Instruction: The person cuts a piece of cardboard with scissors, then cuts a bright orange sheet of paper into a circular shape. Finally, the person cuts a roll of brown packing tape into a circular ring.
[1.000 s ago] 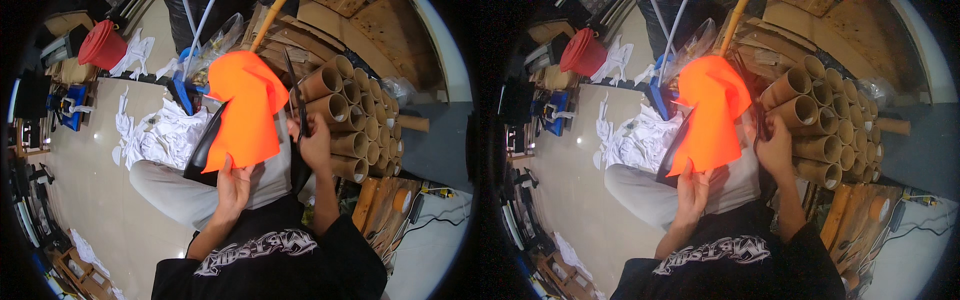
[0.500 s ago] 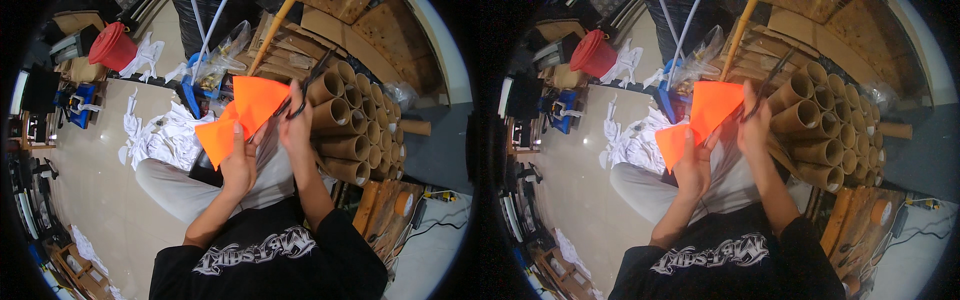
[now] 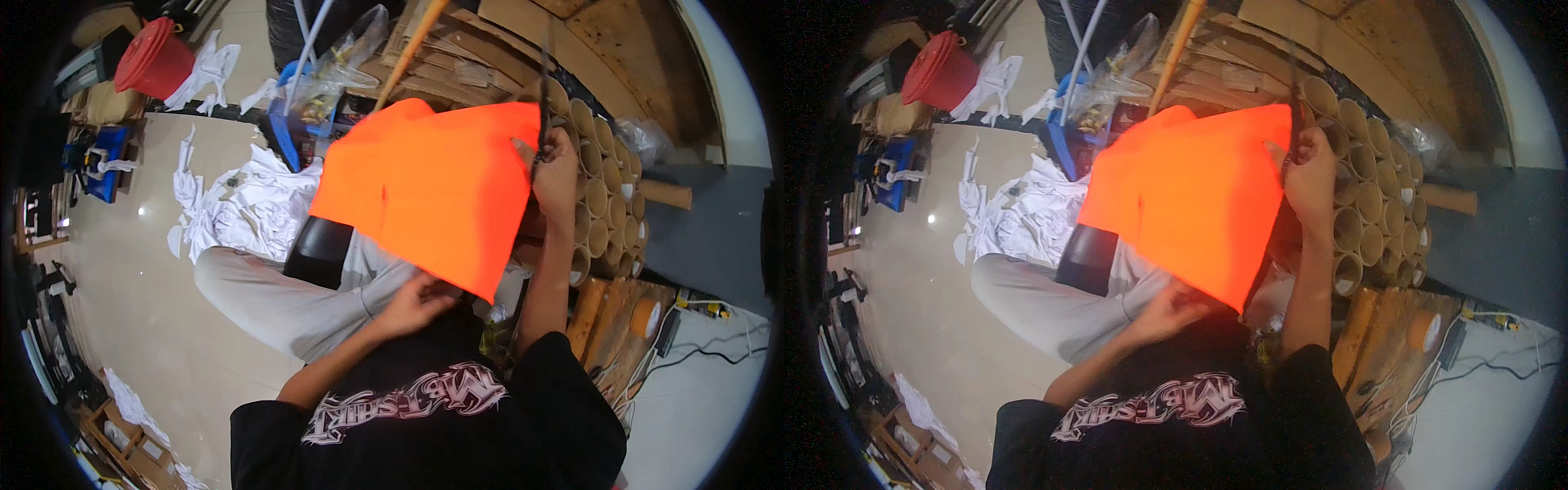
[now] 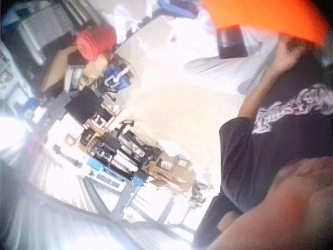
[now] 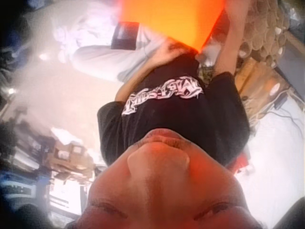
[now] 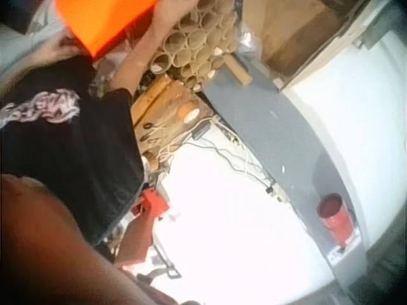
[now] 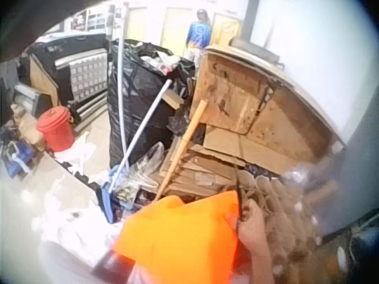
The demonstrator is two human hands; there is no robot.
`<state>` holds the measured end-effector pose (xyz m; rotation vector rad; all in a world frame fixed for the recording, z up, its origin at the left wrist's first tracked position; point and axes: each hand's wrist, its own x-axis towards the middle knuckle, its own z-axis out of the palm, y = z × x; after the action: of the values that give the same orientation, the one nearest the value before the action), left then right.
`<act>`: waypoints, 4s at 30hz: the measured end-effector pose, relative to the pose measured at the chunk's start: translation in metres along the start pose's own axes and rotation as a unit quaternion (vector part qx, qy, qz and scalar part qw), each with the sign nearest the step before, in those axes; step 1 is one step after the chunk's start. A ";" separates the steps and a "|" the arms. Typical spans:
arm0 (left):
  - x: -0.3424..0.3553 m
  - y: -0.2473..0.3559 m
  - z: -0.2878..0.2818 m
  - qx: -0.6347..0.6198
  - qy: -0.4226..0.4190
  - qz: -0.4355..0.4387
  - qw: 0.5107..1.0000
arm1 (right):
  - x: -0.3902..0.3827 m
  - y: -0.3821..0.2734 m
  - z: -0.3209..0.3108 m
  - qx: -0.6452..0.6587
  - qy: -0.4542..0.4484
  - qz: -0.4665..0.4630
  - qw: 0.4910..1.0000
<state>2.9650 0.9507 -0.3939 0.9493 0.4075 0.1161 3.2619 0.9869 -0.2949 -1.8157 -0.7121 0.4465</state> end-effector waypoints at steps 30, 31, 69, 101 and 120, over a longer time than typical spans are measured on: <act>0.016 -0.003 -0.106 0.038 0.523 -0.022 0.851 | -0.004 0.027 -0.043 -0.102 0.000 -0.008 0.995; 0.017 -0.003 -0.112 0.096 0.557 -0.010 0.825 | -0.009 0.018 -0.043 -0.080 0.006 0.003 0.997; 0.002 0.050 -0.063 -0.394 0.319 0.089 0.858 | -0.131 0.006 -0.053 0.157 -0.014 0.079 0.984; -0.023 0.087 -0.036 -0.224 0.329 0.062 0.915 | -0.208 -0.027 0.088 0.252 -0.277 0.340 0.862; -0.016 0.063 -0.035 -0.134 0.394 0.122 0.901 | -0.202 -0.032 0.091 0.152 -0.246 0.368 0.884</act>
<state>2.9419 1.0093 -0.3562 0.6412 0.9911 0.7849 3.0463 0.9260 -0.3039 -1.6243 -0.2179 1.4778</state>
